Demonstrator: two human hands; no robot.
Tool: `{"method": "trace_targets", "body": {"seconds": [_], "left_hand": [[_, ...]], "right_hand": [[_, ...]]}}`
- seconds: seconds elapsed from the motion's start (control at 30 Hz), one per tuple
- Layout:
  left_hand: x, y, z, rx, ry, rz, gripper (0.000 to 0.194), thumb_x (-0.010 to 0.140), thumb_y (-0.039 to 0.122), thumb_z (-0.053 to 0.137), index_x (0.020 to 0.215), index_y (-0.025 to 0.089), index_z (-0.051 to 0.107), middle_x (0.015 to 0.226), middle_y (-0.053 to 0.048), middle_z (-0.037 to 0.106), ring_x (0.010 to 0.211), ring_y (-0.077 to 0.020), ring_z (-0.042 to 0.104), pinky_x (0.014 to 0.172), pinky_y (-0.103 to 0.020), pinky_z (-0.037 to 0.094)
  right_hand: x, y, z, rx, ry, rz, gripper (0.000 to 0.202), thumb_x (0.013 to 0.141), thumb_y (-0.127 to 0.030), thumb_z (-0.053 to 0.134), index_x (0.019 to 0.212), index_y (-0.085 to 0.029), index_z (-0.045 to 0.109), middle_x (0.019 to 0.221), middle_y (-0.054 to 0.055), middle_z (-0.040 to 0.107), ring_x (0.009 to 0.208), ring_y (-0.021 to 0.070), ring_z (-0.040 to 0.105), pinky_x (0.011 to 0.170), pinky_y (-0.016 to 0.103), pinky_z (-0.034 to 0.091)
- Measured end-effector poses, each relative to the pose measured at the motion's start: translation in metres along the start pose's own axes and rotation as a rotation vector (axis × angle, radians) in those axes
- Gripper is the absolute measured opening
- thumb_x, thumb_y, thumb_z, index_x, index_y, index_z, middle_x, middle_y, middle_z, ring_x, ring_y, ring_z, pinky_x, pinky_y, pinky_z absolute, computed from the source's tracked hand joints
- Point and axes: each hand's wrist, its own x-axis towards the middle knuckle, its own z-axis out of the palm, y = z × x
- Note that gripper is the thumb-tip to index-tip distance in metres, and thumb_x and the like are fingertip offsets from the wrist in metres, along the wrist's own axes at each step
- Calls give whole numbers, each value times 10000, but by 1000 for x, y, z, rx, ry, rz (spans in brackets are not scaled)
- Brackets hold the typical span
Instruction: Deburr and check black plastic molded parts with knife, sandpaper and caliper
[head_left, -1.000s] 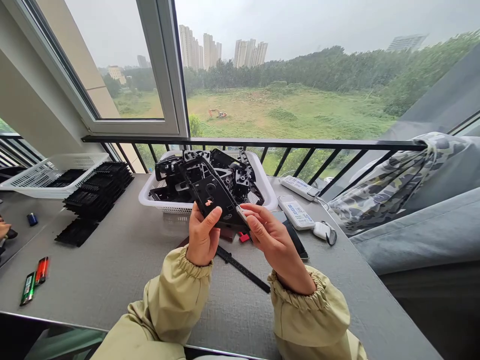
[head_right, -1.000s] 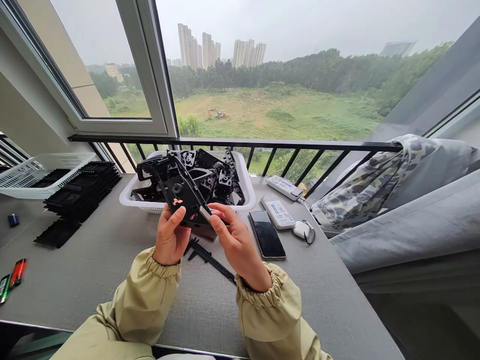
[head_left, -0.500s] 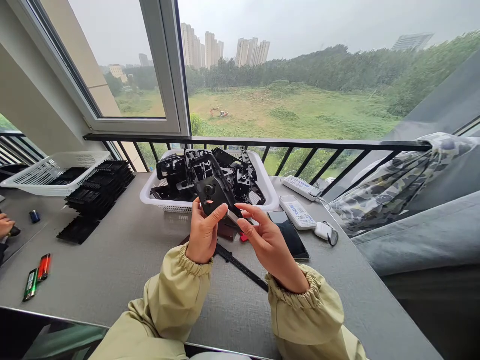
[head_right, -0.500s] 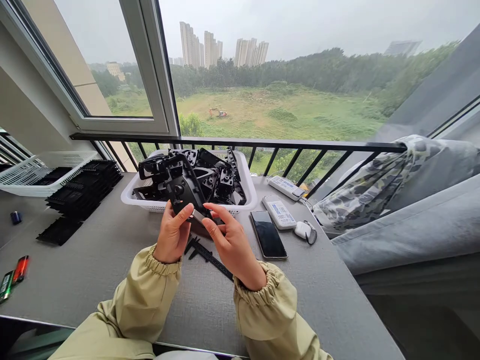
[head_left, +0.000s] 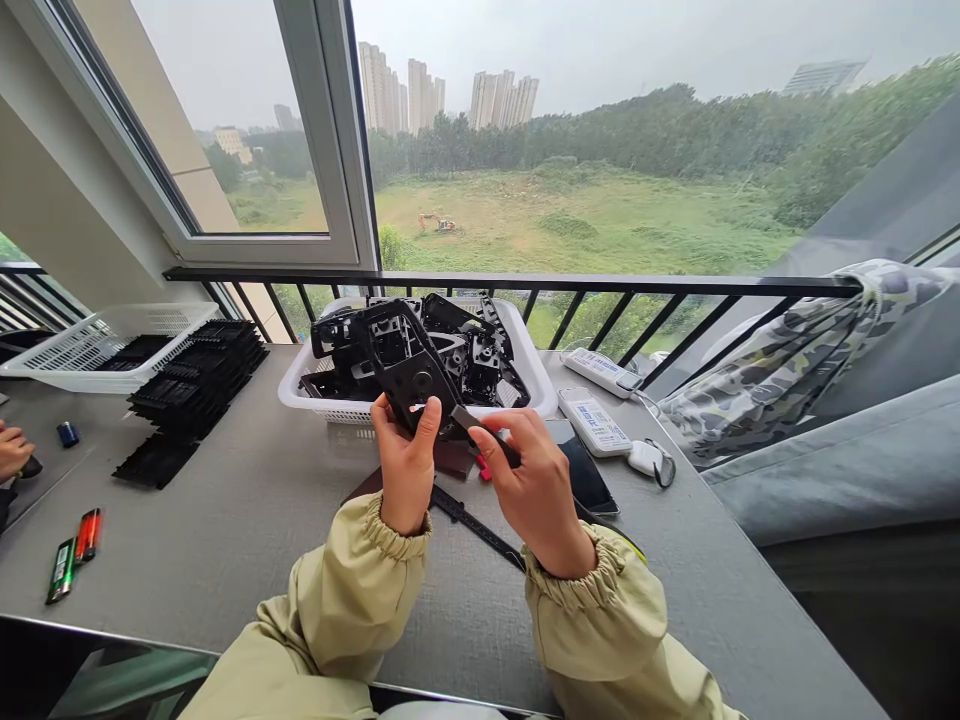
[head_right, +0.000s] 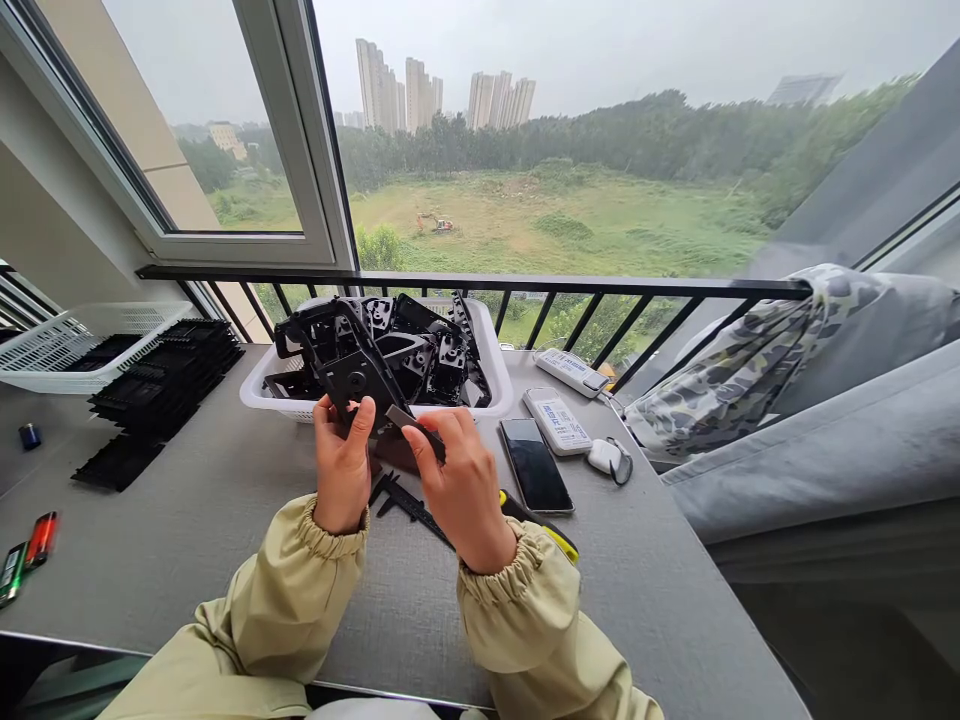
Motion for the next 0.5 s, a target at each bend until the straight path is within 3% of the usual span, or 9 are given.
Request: {"method": "trace_targets", "body": {"seconds": [0.1,0.23,0.37,0.5], "left_hand": [[-1,0,0,15,-1,13,446,713,441,755,1021,235,507,975,7,629,903,-110,602,841,-248,457],[-1,1,1,15,-15,-6,452,703,435,762,1014,232,504,943,12,628,841,-102,606,802,-244,469],[2,6,1,-21,17,-29,474,667,420,790,992,224,505,924,22,616,844,-98,605,813,-241,469],[4,14,1,-66,-34,-67,603,517,309,882,965,230,486,875,63,581,766,-78,589,766,-230,474]], "right_hand": [[1,1,-1,-3,40,-6,98,928,-300,550,893,-216,587,829,19,615,745,153,603,648,266,493],[0,0,0,14,-39,-44,116,932,-308,539,894,-215,597,837,21,628,739,150,611,644,261,491],[3,8,-1,-15,-1,63,202,929,-385,521,873,-212,608,817,33,636,743,174,615,671,294,492],[11,25,-2,44,-108,163,276,921,-449,487,892,-209,622,874,56,660,785,197,627,701,323,495]]}}
